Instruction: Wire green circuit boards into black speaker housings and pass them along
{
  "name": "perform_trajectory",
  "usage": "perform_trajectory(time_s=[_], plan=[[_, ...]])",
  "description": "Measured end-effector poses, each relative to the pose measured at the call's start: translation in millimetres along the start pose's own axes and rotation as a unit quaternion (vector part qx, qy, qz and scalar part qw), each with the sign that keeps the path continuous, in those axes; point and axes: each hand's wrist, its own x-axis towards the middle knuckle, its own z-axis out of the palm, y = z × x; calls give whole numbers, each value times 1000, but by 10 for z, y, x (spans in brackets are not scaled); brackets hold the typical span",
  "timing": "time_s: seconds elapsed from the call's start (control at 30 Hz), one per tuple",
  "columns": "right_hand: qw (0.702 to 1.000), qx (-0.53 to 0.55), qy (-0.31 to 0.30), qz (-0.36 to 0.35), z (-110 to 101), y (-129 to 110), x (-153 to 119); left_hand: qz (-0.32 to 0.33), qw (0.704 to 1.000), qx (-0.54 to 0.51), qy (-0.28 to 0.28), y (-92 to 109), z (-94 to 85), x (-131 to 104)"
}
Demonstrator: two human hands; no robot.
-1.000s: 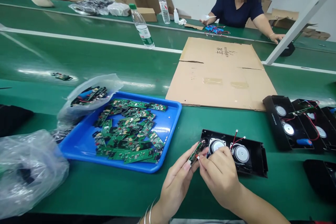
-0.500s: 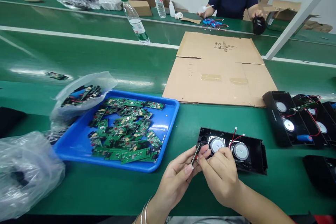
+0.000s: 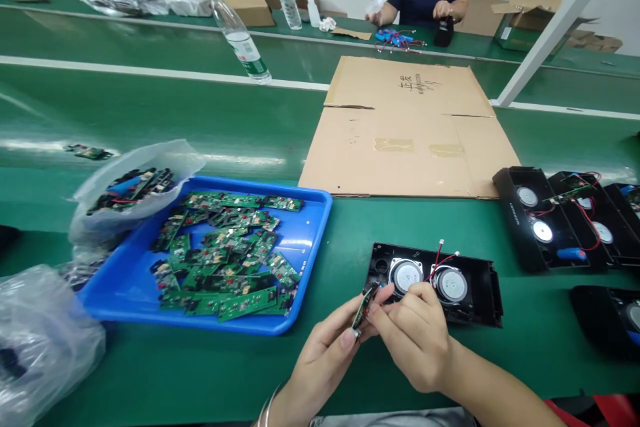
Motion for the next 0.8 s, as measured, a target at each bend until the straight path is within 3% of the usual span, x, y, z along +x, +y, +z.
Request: perform_trajectory(time_s=[0.13, 0.27, 0.43, 0.5, 0.63, 0.8], plan=[[999, -12, -31, 24, -3, -13, 5, -9, 991, 127, 35, 72, -83, -38], [993, 20, -76, 84, -107, 26, 14, -38, 989, 120, 73, 240, 40, -75], [947, -3, -64, 314, -454, 341, -77, -60, 984, 138, 91, 379, 200, -118], [930, -60, -71, 356, -549, 511, -146, -74, 981, 163, 72, 381, 228, -124], [919, -190, -158, 308, -532, 767, -255, -69, 972, 221, 38, 315, 298, -97], [919, -160, -236, 274, -426, 834, -207, -30, 951, 305, -27, 199, 357, -26]])
